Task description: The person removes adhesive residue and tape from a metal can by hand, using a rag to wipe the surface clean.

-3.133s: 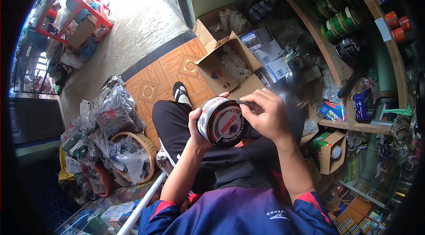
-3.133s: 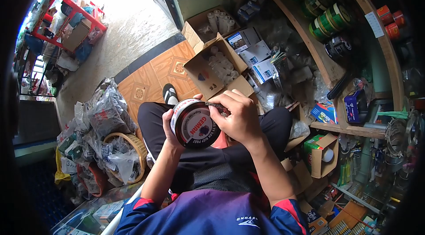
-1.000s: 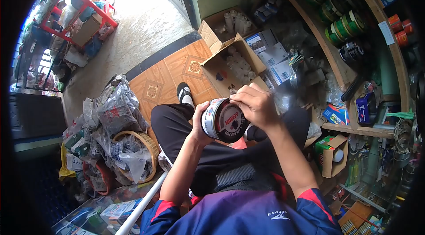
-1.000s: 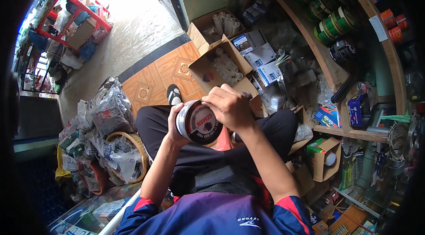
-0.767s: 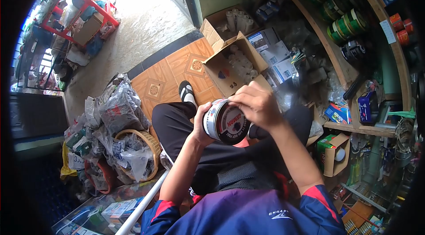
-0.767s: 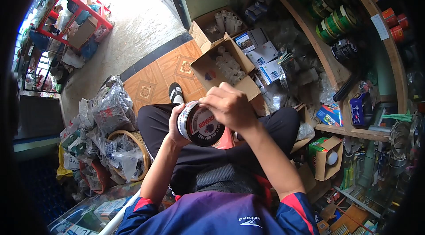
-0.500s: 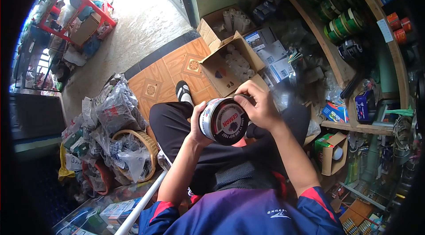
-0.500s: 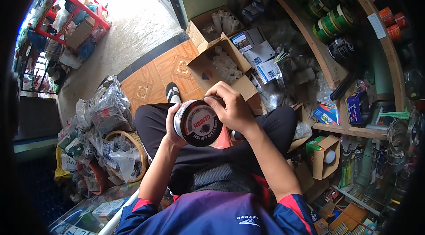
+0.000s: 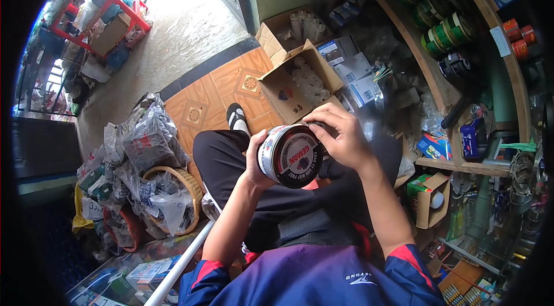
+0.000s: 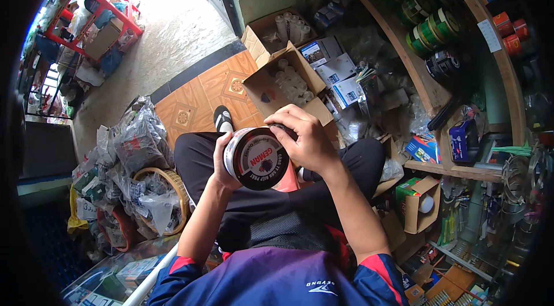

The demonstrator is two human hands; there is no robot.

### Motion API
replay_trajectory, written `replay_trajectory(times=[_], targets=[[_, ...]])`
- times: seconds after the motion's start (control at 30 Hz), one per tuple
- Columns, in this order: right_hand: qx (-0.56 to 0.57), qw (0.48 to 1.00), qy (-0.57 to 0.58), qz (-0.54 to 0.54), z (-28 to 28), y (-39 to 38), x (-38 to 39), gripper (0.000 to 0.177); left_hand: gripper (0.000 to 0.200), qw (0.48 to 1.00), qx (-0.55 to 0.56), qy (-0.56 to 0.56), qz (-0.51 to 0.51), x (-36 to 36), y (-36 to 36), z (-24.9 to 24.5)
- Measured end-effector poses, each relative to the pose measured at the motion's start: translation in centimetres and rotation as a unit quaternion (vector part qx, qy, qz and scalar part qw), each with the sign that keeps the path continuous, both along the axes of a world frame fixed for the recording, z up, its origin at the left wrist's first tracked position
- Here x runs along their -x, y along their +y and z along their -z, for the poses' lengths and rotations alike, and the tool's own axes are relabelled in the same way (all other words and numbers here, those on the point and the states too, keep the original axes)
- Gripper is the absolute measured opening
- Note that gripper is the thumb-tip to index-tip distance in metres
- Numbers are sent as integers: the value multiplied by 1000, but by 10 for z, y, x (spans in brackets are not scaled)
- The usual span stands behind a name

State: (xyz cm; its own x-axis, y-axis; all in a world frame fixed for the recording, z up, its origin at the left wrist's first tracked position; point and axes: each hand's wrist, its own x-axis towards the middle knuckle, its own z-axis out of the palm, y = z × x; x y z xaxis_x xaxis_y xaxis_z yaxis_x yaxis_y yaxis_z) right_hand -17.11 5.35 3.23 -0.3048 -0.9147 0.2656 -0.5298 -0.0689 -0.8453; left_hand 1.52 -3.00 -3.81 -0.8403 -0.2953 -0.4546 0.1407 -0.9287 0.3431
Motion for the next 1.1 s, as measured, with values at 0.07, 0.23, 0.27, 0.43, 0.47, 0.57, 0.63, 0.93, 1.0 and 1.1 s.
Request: replay_trajectory(times=[0.07, 0.23, 0.27, 0.43, 0.47, 0.57, 0.63, 0.93, 1.0, 1.1], targets=[[0, 1000, -1, -14, 2, 2, 1, 14, 73, 1000, -5, -9, -5, 0, 0, 1], [-6, 1000, -3, -14, 0, 1, -1, 15, 74, 1000, -1, -22, -1, 0, 0, -1], [-6, 1000, -2, -13, 0, 1, -1, 14, 75, 1000, -1, -20, 2, -1, 0, -2], [-24, 1000, 9, -17, -3, 0, -3, 10, 76, 1000, 2, -8, 18, -1, -1, -5], [-24, 999, 14, -24, -3, -1, -3, 11, 76, 1000, 1, -5, 21, -1, -1, -5], [-24, 998, 30, -48, -2, 0, -1, 12, 77, 1000, -8, 9, 21, -1, 0, -6], [-26, 997, 39, -58, -1, 1, 1, 13, 77, 1000, -7, 10, 23, 0, 0, -7], [-5, 995, 90, -45, 5, -6, 1, 14, 76, 999, -7, -24, 32, -3, -2, 0], [11, 994, 96, -49, 3, -8, 2, 13, 76, 999, -1, -38, 39, -4, -3, 0], [3, 991, 120, -58, 4, -8, 4, 16, 76, 998, -23, -46, 35, -6, -2, 7]])
